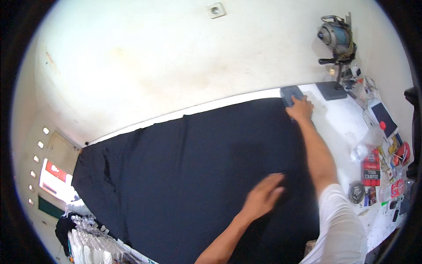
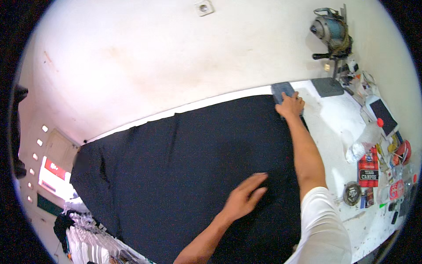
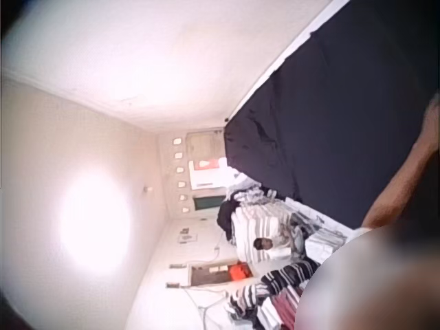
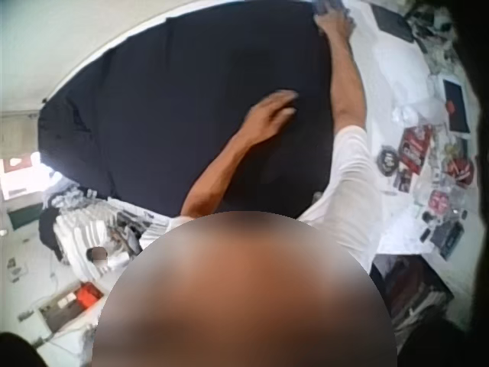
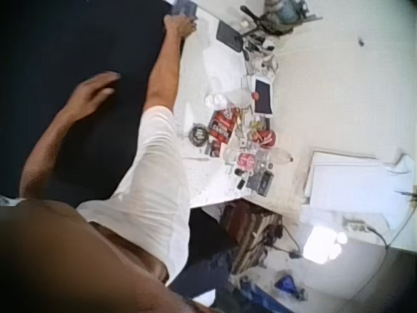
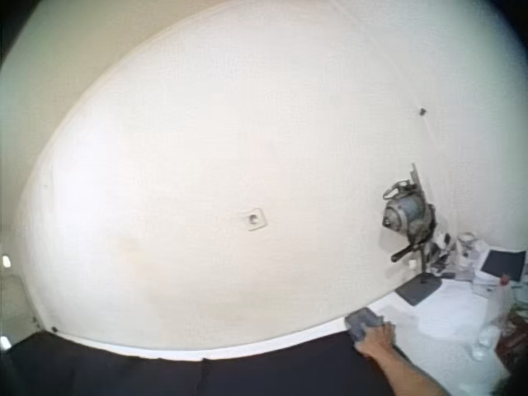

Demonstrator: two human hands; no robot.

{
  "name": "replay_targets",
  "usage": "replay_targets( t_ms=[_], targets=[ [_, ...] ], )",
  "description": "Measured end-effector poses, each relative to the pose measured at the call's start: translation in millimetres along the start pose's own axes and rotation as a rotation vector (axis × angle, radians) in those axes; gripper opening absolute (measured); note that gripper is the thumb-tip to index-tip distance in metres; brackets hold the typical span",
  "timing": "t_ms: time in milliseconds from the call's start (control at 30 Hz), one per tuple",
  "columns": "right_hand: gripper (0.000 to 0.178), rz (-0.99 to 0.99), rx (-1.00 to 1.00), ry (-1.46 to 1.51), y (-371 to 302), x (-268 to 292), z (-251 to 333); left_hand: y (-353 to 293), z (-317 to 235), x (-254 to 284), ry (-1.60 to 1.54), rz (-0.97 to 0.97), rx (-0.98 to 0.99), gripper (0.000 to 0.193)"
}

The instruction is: The person spreads a large black fabric on a table, smooths it, and uses shears to cut a rectangular piece. The cut piece is folded and placed on the table. The process is repeated with another section of the fabric.

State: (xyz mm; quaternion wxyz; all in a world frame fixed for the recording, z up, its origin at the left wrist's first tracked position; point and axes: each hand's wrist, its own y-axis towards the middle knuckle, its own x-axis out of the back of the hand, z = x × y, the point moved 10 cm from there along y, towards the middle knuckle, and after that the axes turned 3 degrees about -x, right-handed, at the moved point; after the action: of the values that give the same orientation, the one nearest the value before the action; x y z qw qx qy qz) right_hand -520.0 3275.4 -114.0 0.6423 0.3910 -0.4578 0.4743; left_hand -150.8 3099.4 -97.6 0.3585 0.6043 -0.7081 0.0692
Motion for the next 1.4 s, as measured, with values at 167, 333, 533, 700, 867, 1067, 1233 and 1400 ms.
replay_targets(
  t_ms=[167,333,533,700,867,1067,1233,1400],
  targets=[
    [0.059,-0.289,0.471,-0.011,-128.0,-8.0,-9.9,-303.9,48.1,217.5,0.656,-0.456,0.599,0.056],
    [0.065,-0.121,0.456,-0.096,-215.7,-26.8,-91.0,-552.1,32.0,226.8,0.725,-0.373,0.957,0.070],
    [0.051,-0.192,0.300,-0.127,-323.3,-2.5,20.9,-605.0,48.2,190.6,0.687,-0.398,0.845,0.074],
    [0.044,0.041,1.138,0.459,-738.8,-23.3,310.1,-644.8,29.3,202.6,0.290,-0.150,0.298,0.056],
    [0.081,0.486,1.762,-0.127,-1100.5,-93.3,493.0,-806.0,74.2,324.5,-0.108,-0.115,0.587,0.036],
    [0.087,1.088,1.373,-0.436,-1176.2,-138.7,617.7,-1011.4,171.3,576.3,0.120,-0.627,0.972,0.038],
    [0.068,-0.107,1.787,-0.083,-1299.9,-169.0,851.9,-1102.6,269.3,743.4,0.079,-0.737,0.998,0.039],
    [0.057,0.583,1.598,-0.417,-1397.8,-278.4,1021.0,-1227.1,343.7,896.2,0.077,-0.799,1.141,0.041]
  ],
)
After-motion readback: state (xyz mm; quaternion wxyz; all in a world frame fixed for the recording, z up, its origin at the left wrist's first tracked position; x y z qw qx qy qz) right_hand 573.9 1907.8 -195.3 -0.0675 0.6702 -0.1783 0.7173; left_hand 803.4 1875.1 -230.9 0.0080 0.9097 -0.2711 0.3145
